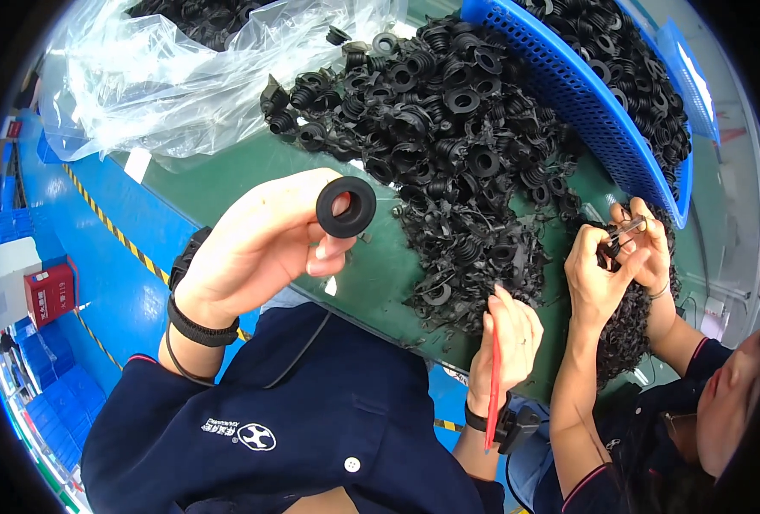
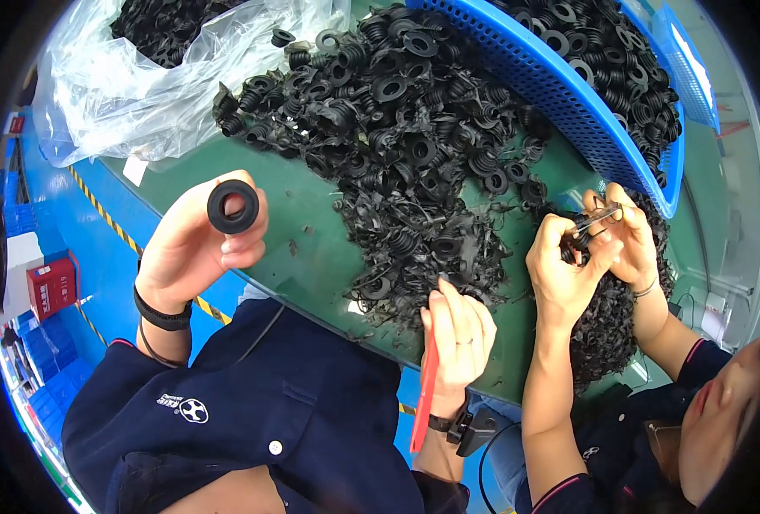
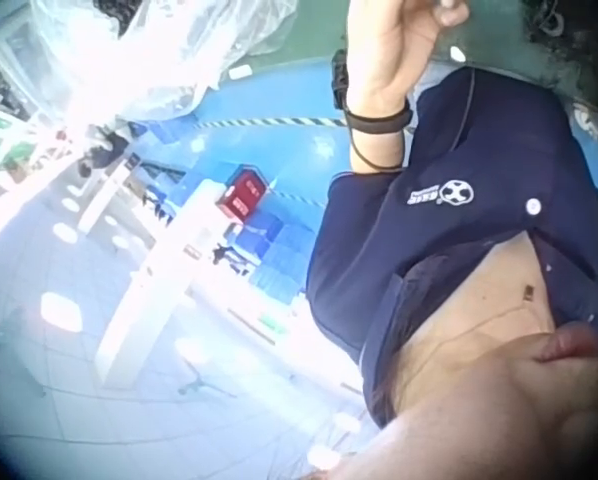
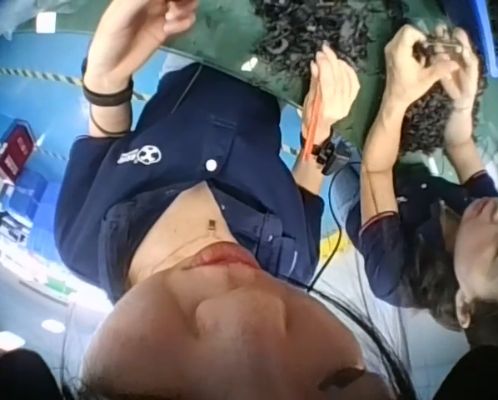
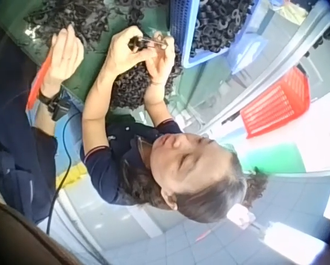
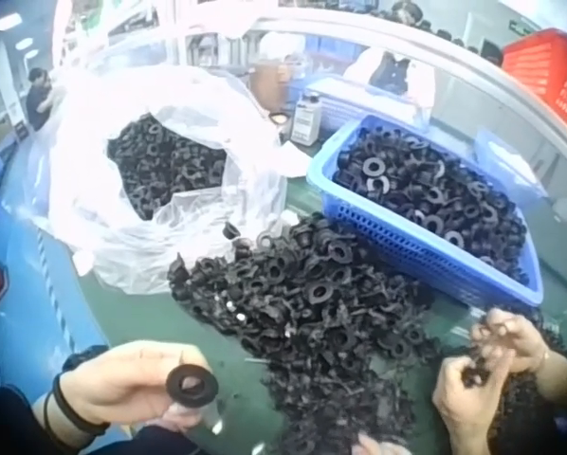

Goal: Trim excess plastic flash from molded rubber or plastic components using a hand tool.

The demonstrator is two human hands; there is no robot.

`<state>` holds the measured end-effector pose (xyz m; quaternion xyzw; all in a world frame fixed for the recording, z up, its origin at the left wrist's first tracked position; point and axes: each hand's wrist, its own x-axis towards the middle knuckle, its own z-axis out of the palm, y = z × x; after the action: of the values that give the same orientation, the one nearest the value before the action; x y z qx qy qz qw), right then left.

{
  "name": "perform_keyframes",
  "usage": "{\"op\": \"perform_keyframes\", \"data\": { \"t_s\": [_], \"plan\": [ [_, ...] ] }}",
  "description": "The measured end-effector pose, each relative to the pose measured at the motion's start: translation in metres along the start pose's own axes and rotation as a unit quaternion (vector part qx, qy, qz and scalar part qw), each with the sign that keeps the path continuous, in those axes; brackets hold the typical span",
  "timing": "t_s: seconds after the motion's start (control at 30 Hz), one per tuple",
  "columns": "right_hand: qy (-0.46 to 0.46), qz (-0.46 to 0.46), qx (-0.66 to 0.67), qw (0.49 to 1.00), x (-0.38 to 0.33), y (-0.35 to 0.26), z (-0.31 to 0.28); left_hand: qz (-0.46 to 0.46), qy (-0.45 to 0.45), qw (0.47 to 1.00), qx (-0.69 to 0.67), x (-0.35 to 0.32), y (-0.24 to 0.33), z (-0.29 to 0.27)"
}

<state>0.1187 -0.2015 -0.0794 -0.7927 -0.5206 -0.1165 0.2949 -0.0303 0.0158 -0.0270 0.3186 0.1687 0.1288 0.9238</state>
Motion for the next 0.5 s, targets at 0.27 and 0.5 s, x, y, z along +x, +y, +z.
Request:
{"op": "perform_keyframes", "data": {
  "t_s": [0.27,0.5],
  "plan": [
    [-0.027,-0.051,-0.047,0.997,-0.001,-0.003,-0.006,-0.028,-0.001,1.0,0.011,0.0,-0.004,0.022],
    [-0.071,0.086,0.07,0.991,0.002,-0.009,-0.013,-0.079,-0.025,0.997,-0.006,0.006,0.001,0.041]
  ]
}}
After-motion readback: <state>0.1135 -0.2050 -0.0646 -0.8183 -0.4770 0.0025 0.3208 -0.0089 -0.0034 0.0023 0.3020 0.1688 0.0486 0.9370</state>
